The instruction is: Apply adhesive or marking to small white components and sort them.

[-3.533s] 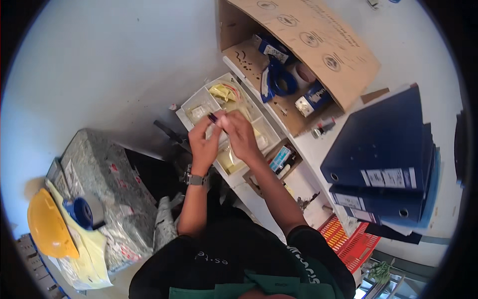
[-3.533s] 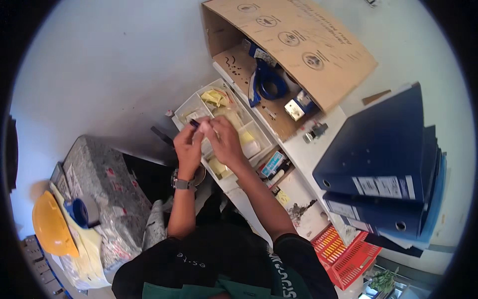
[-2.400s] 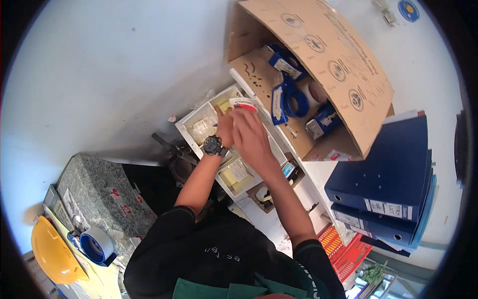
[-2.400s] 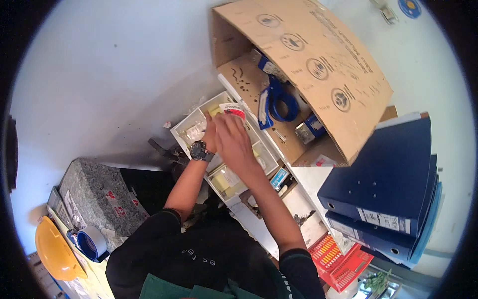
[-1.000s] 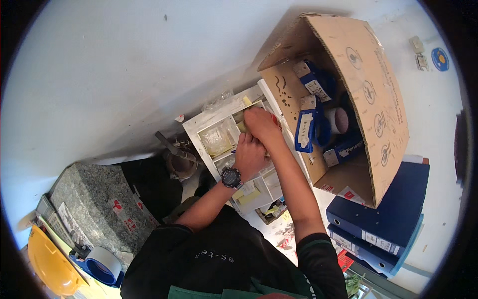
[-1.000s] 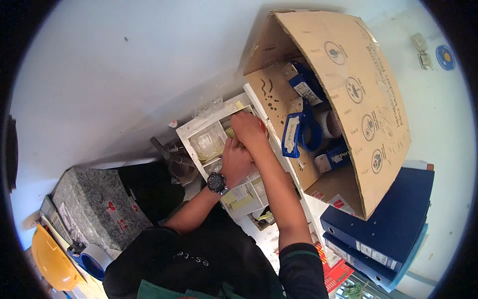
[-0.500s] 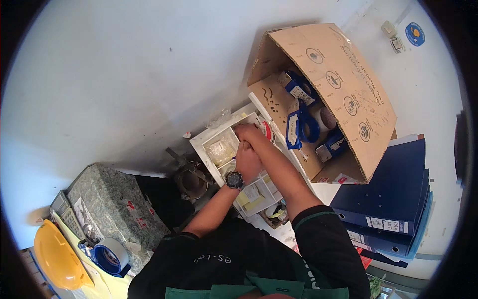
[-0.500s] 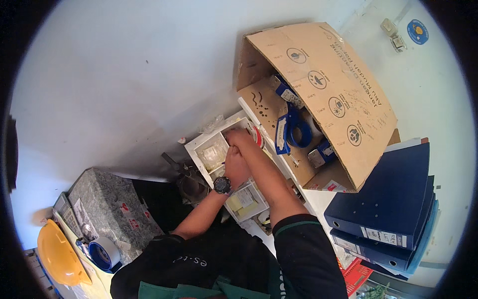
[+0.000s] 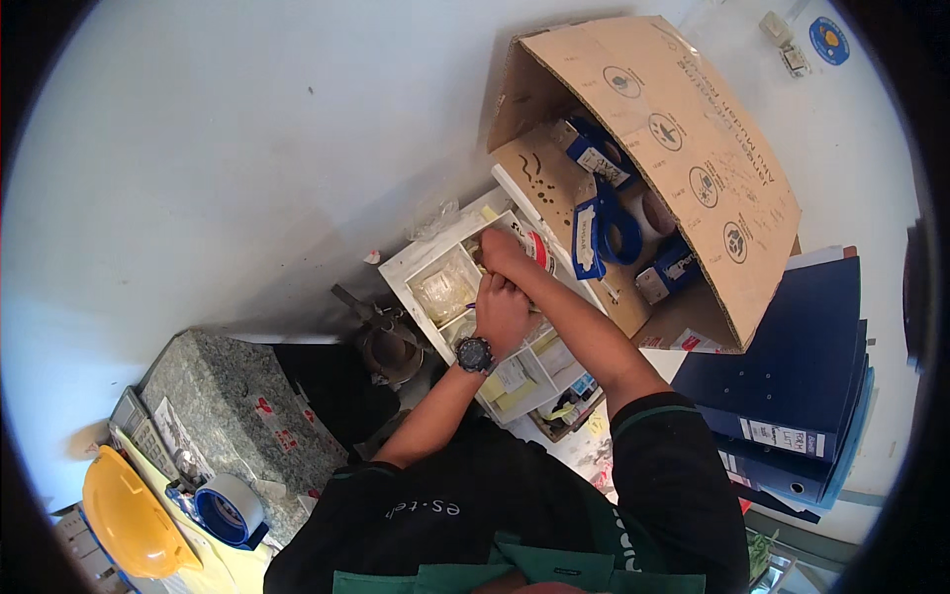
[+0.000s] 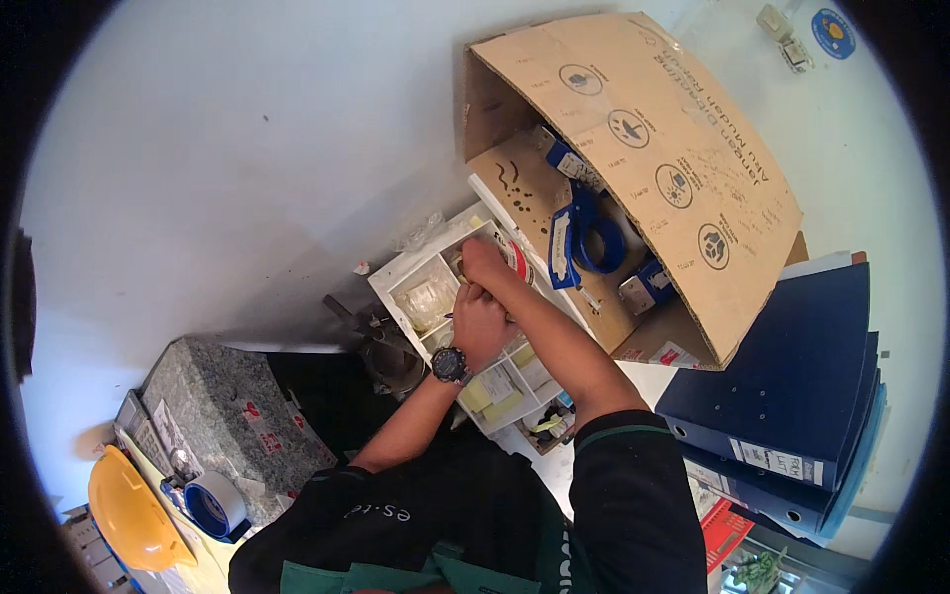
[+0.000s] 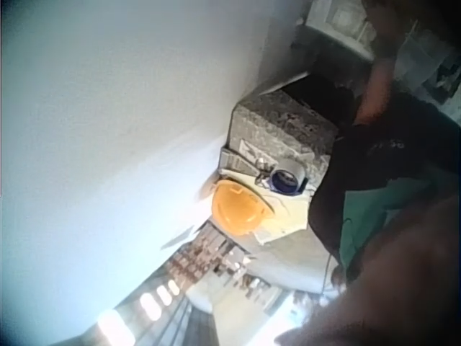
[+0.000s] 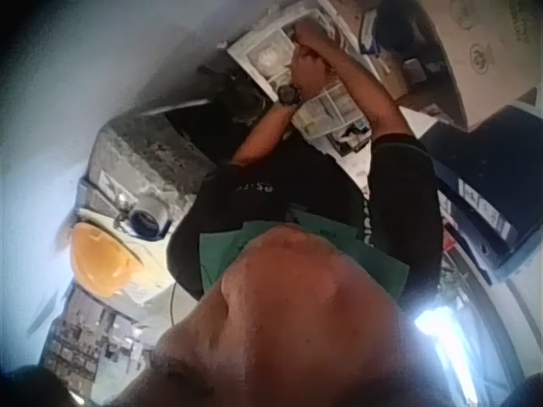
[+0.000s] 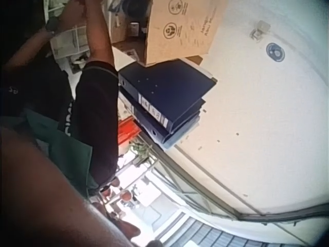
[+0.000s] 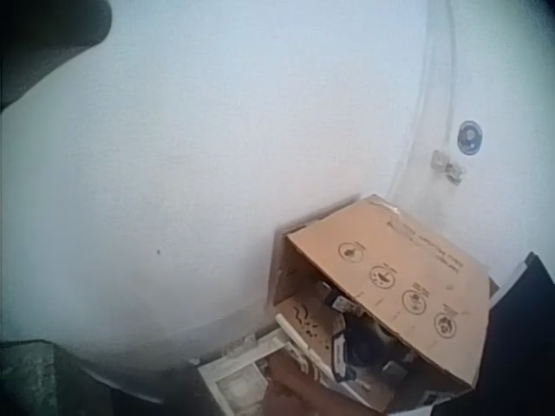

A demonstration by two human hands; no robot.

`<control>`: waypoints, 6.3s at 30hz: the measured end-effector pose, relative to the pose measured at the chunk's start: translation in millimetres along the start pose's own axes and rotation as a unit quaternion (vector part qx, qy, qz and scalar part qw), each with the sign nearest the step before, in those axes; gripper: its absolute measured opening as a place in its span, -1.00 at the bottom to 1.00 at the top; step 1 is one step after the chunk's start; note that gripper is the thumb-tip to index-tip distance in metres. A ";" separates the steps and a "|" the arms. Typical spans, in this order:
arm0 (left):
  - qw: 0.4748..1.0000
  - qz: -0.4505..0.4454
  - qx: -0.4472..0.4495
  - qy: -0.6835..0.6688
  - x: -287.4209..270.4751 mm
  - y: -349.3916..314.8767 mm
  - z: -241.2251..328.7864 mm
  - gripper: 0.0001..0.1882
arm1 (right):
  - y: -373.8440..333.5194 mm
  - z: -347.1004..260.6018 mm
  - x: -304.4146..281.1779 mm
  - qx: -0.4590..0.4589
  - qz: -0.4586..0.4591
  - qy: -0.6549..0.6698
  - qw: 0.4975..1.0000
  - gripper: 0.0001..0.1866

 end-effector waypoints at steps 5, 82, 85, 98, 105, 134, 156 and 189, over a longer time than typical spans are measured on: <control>0.999 -0.033 -0.010 0.000 -0.3 2.0 4.9 -0.62 | 2.7 15.2 6.4 -0.034 0.030 -0.031 0.999 -0.83; 0.820 0.142 -0.323 -0.452 -165.1 -377.8 137.9 -0.41 | -460.3 -171.3 60.9 -0.098 0.071 0.739 0.663 -0.77; 0.817 0.161 -0.348 -0.430 -185.6 -443.8 137.6 -0.41 | -487.8 -203.7 79.0 -0.151 -0.013 0.672 0.725 -0.72; 0.770 0.277 -0.506 -0.272 -252.3 -746.6 132.9 -0.68 | -624.9 -392.9 262.9 -0.235 -0.238 0.607 0.721 -0.76; 0.806 0.286 -0.416 -0.308 -243.2 -700.7 129.2 -0.79 | -614.2 -368.5 232.1 -0.244 -0.121 0.567 0.777 -0.73; 0.819 0.092 -0.254 -0.506 -159.0 -498.5 101.9 -0.58 | -533.1 -233.9 139.1 -0.192 -0.105 0.553 0.804 -0.83; 0.781 -0.120 -0.277 -0.546 -180.1 -655.6 80.6 -0.26 | -688.2 -321.0 270.3 -0.135 0.069 0.534 0.832 -0.71; 0.856 -0.162 -0.213 -0.442 -52.8 -716.4 294.7 -0.61 | -917.2 32.4 267.2 0.275 0.556 0.017 0.784 -0.62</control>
Point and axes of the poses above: each hand's wrist, its own y-axis towards the middle knuckle, its own x-axis out of the palm, z = x × y, the point moved 2 cm from there along y, towards the middle knuckle, and after that the axes turned 8 degrees about -x, right-handed, at the moved point
